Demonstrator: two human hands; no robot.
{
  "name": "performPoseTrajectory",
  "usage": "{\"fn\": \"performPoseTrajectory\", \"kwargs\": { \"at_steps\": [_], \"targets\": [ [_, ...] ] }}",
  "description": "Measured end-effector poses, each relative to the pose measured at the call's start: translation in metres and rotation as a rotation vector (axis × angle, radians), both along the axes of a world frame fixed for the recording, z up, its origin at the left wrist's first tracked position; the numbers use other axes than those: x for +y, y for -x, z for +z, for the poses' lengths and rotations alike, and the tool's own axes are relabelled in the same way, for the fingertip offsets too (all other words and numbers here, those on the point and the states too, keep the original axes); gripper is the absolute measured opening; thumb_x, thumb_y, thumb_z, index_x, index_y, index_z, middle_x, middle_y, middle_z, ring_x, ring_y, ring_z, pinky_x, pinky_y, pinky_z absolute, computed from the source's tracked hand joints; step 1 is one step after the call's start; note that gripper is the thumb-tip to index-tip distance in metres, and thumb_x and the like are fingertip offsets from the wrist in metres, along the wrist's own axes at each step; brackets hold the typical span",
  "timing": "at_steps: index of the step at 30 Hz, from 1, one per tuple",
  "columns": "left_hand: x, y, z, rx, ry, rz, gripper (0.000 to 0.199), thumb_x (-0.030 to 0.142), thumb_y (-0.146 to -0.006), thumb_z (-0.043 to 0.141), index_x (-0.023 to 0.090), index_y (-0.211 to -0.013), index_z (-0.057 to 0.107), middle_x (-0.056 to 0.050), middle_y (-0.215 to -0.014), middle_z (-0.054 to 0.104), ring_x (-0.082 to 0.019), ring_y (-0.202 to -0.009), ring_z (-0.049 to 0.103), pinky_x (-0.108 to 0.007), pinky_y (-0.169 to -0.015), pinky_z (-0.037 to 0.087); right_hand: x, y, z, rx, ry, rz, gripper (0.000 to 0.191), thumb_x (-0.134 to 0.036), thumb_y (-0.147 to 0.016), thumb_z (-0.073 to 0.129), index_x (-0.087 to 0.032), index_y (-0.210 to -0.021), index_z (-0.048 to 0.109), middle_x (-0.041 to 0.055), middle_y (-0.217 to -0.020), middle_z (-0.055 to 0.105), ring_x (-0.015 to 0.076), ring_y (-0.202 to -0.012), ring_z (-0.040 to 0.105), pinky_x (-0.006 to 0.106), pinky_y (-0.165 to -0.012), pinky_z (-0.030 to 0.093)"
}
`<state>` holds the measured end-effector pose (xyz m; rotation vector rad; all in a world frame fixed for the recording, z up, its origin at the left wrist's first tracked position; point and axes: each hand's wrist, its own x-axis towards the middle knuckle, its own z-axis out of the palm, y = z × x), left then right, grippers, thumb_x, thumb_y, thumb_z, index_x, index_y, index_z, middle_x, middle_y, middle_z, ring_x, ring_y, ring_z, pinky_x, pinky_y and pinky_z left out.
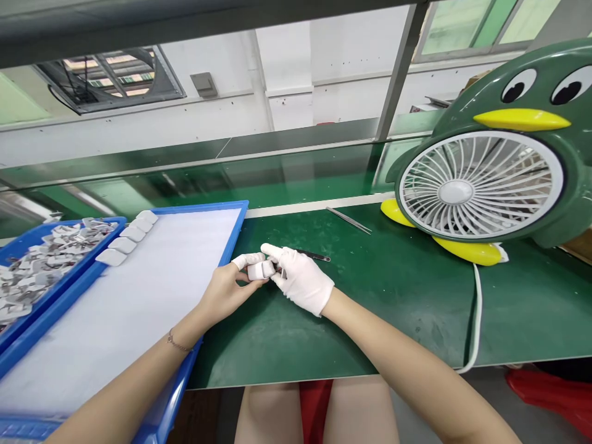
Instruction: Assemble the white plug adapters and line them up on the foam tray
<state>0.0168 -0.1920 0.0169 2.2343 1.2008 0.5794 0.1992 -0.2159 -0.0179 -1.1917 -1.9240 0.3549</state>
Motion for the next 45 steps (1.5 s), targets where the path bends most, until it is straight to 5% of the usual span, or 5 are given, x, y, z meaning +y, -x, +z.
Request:
{"fn": "performPoseTrajectory", "kwargs": {
  "at_steps": [7,13,22,32,45],
  "targets": [
    [0.004,0.001,-0.003,0.04,-0.1,-0.06,0.036,0.035,-0.083,0.058,0.024,-0.117,0.056,-0.002,-0.099,0.07,-0.013,-0.064,0.065,-0.025,-0.065,0.052,0.004,-0.002,-0.001,0.061,0.024,0.039,0.049,-0.008,-0.076,0.059,-0.022,-0.123,0.052,0.0033,-0.093,0.065,0.0146,-0.073,0.061,0.03,-0.07,0.055],
    [0.007,0.003,0.0,-0.156,-0.254,-0.077,0.026,0.034,-0.081,0.063,0.021,-0.103,0.065,-0.004,-0.094,0.07,-0.009,-0.06,0.056,-0.022,-0.056,0.047,0.002,-0.007,0.005,0.247,-0.085,0.029,0.073,-0.017,-0.079,0.062,-0.023,-0.143,0.027,0.01,-0.131,0.049,0.0212,-0.116,0.051,0.041,-0.098,0.046],
    [-0.012,-0.013,0.015,-0.793,0.271,0.179,0.033,0.033,-0.07,0.074,0.017,-0.088,0.052,-0.002,-0.077,0.067,-0.013,-0.066,0.062,-0.019,-0.05,0.044,-0.009,0.025,0.008,0.456,-0.284,-0.017,0.059,-0.022,-0.073,0.072,-0.02,-0.124,0.043,0.011,-0.122,0.05,0.021,-0.111,0.054,0.039,-0.091,0.051],
    [-0.018,-0.009,0.016,-0.673,0.448,0.041,0.026,0.032,-0.076,0.07,0.018,-0.082,0.048,0.0,-0.072,0.066,-0.01,-0.058,0.058,-0.02,-0.048,0.048,-0.018,0.014,0.011,0.379,-0.34,-0.034,0.04,-0.022,-0.076,0.073,-0.022,-0.113,0.056,0.0044,-0.105,0.065,0.0169,-0.099,0.062,0.033,-0.088,0.053],
    [-0.019,-0.006,0.019,-0.292,0.005,-0.055,0.02,0.034,-0.08,0.064,0.018,-0.083,0.053,0.002,-0.07,0.058,-0.01,-0.064,0.057,-0.022,-0.06,0.05,-0.014,0.012,0.011,0.295,-0.351,-0.047,0.036,-0.024,-0.075,0.068,-0.023,-0.106,0.05,0.0069,-0.114,0.054,0.0234,-0.115,0.051,0.044,-0.097,0.044]
  ]
}}
